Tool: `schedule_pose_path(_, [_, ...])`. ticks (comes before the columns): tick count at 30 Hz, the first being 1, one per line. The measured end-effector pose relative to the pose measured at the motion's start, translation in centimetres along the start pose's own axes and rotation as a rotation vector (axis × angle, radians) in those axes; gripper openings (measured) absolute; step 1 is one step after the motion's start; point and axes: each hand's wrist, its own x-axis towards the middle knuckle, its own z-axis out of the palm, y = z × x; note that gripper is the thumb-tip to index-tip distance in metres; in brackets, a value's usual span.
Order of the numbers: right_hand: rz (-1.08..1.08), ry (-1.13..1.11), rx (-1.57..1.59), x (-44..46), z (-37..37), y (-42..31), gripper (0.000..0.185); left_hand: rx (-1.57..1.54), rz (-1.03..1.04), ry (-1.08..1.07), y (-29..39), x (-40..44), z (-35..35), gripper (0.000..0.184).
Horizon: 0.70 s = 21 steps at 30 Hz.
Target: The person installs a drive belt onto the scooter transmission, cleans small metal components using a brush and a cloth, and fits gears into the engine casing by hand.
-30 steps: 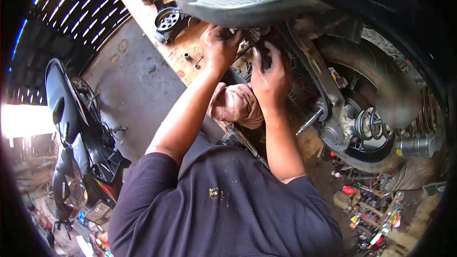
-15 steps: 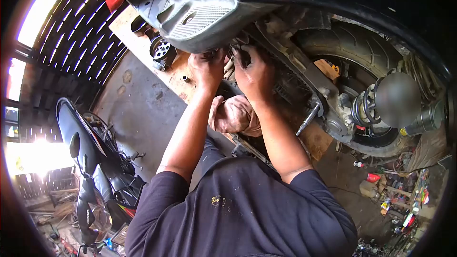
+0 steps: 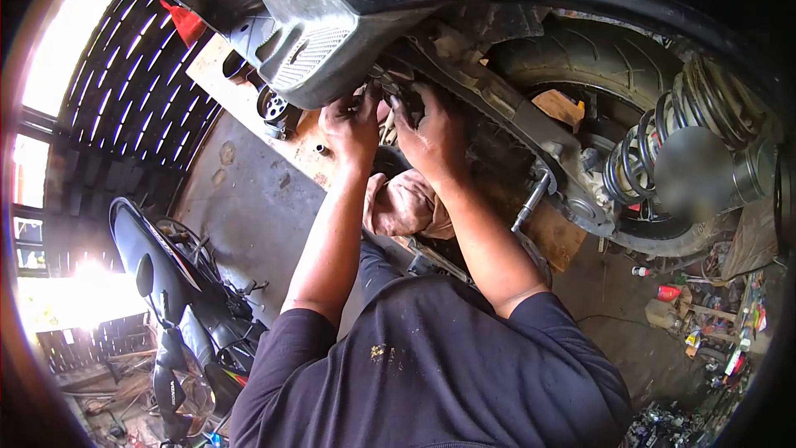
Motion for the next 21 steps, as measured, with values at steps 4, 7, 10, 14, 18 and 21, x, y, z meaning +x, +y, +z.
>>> schedule_pose_path(4, [0.010,0.048,0.029,0.1,-0.3,0.2,0.047,0.073,0.036,-0.006,1.3,-0.1,-0.1,0.025])
schedule_pose_path(7, [-0.017,0.052,0.023,0.5,0.0,0.5,0.052,0.102,-0.050,-0.060,1.6,0.0,-0.5,0.026])
schedule_pose_path(10, [0.009,0.019,0.195,0.5,0.7,1.4,0.053,0.160,-0.002,-0.084,1.7,0.1,-0.7,0.027])
schedule_pose_path(14, [-0.024,-0.004,0.275,0.7,0.3,1.4,0.056,0.152,-0.008,-0.082,1.3,0.1,-0.6,0.026])
schedule_pose_path(18, [-0.067,0.005,-0.075,0.1,-1.0,0.4,0.052,0.176,0.028,-0.082,1.3,0.1,-0.7,0.026])
schedule_pose_path(21, [0.066,-0.085,-0.303,-1.3,-1.6,0.8,0.041,0.187,-0.033,-0.111,1.7,0.1,-0.8,0.027])
